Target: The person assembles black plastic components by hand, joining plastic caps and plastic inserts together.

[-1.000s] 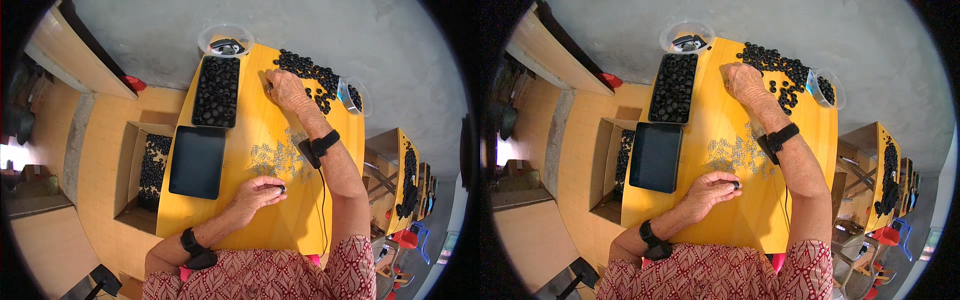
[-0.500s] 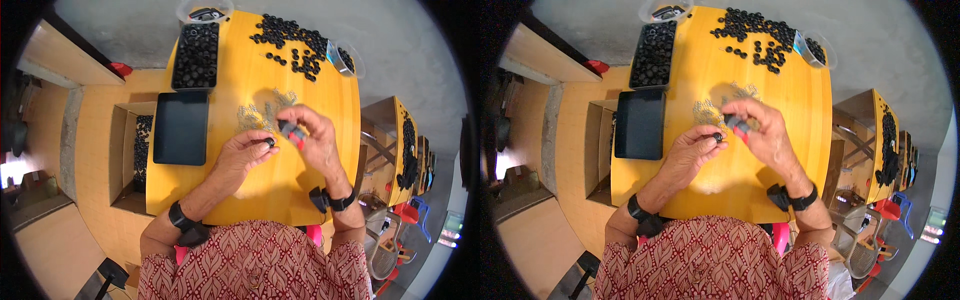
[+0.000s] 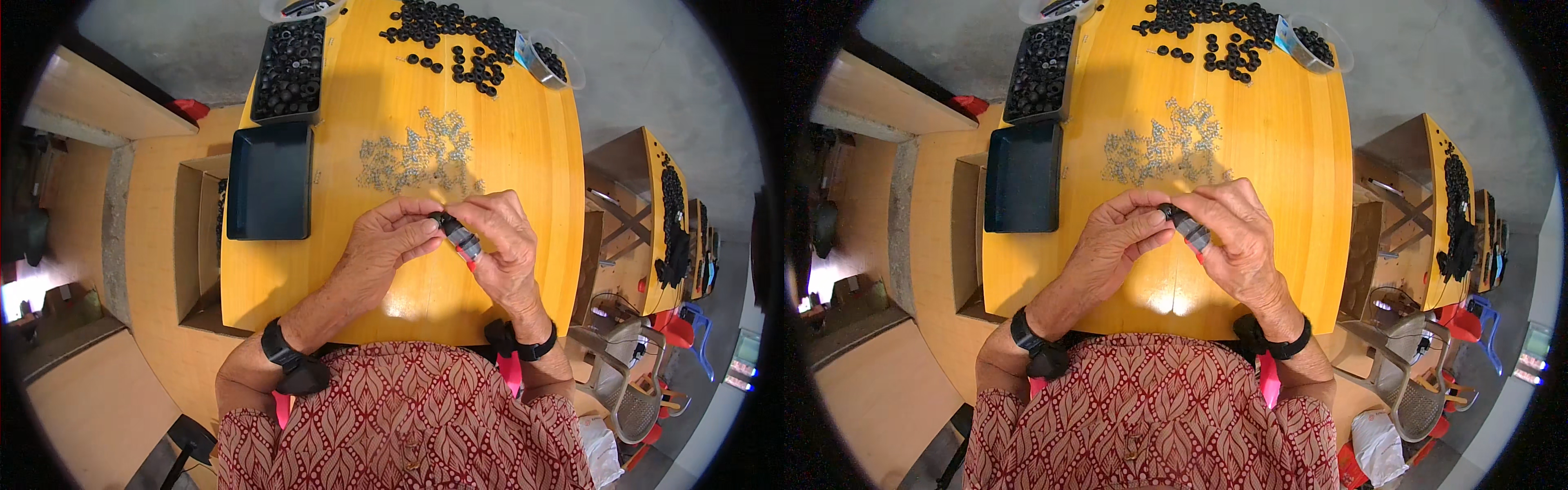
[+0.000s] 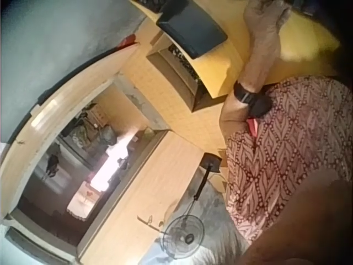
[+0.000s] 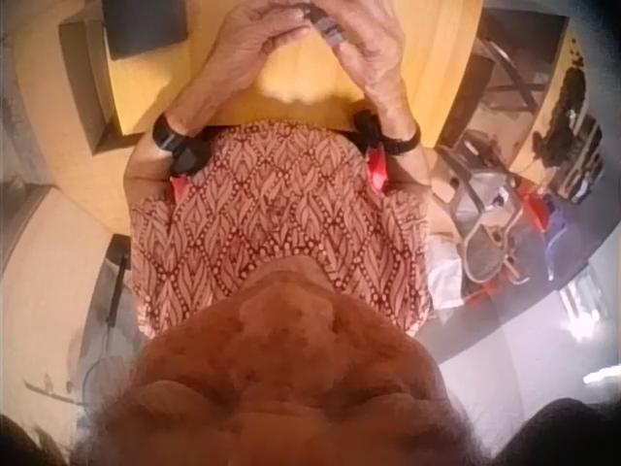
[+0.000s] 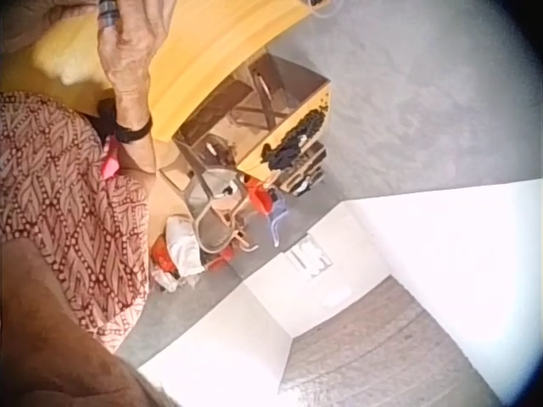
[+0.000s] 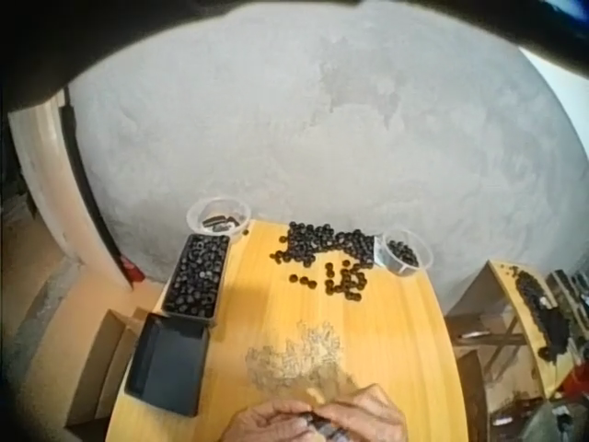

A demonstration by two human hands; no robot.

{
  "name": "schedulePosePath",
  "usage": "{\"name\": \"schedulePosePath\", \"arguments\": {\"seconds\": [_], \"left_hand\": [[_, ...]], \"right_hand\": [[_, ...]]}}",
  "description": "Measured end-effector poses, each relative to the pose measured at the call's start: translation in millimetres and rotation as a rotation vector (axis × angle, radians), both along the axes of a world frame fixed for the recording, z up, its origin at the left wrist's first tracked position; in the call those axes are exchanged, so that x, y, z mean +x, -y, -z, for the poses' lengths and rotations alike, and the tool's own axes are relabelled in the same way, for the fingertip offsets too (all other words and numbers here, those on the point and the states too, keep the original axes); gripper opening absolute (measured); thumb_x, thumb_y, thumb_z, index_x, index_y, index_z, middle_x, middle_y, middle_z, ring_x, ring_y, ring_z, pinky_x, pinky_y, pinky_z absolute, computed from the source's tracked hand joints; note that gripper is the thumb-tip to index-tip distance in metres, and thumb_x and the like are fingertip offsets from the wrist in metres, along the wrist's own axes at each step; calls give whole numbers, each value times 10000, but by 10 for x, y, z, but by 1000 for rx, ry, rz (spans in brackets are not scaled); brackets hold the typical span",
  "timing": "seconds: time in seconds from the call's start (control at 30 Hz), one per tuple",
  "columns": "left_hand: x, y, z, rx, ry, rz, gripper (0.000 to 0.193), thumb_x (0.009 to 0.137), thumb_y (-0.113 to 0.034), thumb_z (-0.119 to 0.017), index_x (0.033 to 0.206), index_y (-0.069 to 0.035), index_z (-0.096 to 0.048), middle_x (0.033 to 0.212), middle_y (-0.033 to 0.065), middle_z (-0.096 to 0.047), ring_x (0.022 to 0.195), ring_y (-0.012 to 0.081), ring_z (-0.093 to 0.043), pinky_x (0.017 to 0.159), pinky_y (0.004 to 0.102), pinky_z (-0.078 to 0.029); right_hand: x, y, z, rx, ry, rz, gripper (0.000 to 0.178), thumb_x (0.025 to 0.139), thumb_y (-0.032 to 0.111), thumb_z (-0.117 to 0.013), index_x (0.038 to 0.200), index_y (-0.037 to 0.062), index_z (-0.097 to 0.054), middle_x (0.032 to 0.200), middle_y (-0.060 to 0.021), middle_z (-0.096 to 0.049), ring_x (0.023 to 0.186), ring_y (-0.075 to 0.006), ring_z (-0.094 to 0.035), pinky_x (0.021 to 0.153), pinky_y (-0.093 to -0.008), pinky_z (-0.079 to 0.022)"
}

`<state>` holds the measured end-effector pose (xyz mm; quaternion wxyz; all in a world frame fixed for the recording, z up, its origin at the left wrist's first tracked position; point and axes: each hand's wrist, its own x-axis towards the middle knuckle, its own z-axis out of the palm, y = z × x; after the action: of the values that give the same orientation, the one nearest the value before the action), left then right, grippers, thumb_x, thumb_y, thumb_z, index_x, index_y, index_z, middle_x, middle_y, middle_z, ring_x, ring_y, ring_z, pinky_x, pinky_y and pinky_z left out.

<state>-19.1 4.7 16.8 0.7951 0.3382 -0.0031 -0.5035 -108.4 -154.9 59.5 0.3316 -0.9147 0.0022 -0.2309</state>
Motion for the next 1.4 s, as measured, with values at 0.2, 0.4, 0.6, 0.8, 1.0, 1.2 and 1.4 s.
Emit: {"name": "schedulePosePath", "arguments": {"seconds": [0.2,0.4,0.6,0.8,1.0,1.2,1.4], "left_hand": [[-60,65,36,-11,-7,24,233,936,-90,-612,1161,-37,-586,1043,53,-662,937,123,-659,857,245,-556],[-91,138,20,-145,-84,53,239,947,-117,-606,1175,-57,-574,1041,35,-659,947,113,-654,869,246,-547],[-113,163,51,-94,-38,35,227,935,-82,-611,1160,-47,-607,1071,45,-654,963,118,-641,882,250,-541],[-124,186,57,-44,-36,34,218,922,-88,-633,1136,-47,-634,1059,27,-650,971,105,-620,861,220,-529],[-139,161,75,-46,-101,61,220,918,-54,-624,1137,-37,-628,1081,54,-654,982,129,-635,872,230,-543],[-103,146,93,-12,-77,110,230,917,-52,-625,1147,-46,-622,1088,62,-655,987,145,-657,854,210,-543],[-115,157,89,-51,-22,86,240,909,-60,-641,1148,-54,-618,1082,68,-657,985,148,-661,855,215,-541]], "right_hand": [[-80,53,-70,-112,-42,18,366,635,-11,-710,992,69,-704,944,-84,-648,846,-249,-570,762,-331,-474],[-143,99,182,409,26,4,301,679,-31,-735,960,70,-703,1036,-64,-643,990,-217,-560,880,-320,-458],[-195,83,216,417,40,74,282,683,-20,-751,945,72,-701,1059,-66,-638,997,-236,-561,892,-331,-457],[-200,89,37,-40,39,82,321,667,11,-752,979,74,-708,1024,-77,-646,933,-259,-561,821,-362,-464],[-201,164,29,11,-12,40,292,685,43,-753,974,61,-710,928,-66,-657,851,-247,-578,769,-343,-472],[-233,213,47,205,-25,20,259,702,50,-756,956,50,-704,898,-66,-665,838,-228,-590,757,-329,-475],[-215,206,10,179,-38,-2,243,707,75,-757,941,50,-699,895,-65,-666,838,-226,-590,758,-326,-473]]}}
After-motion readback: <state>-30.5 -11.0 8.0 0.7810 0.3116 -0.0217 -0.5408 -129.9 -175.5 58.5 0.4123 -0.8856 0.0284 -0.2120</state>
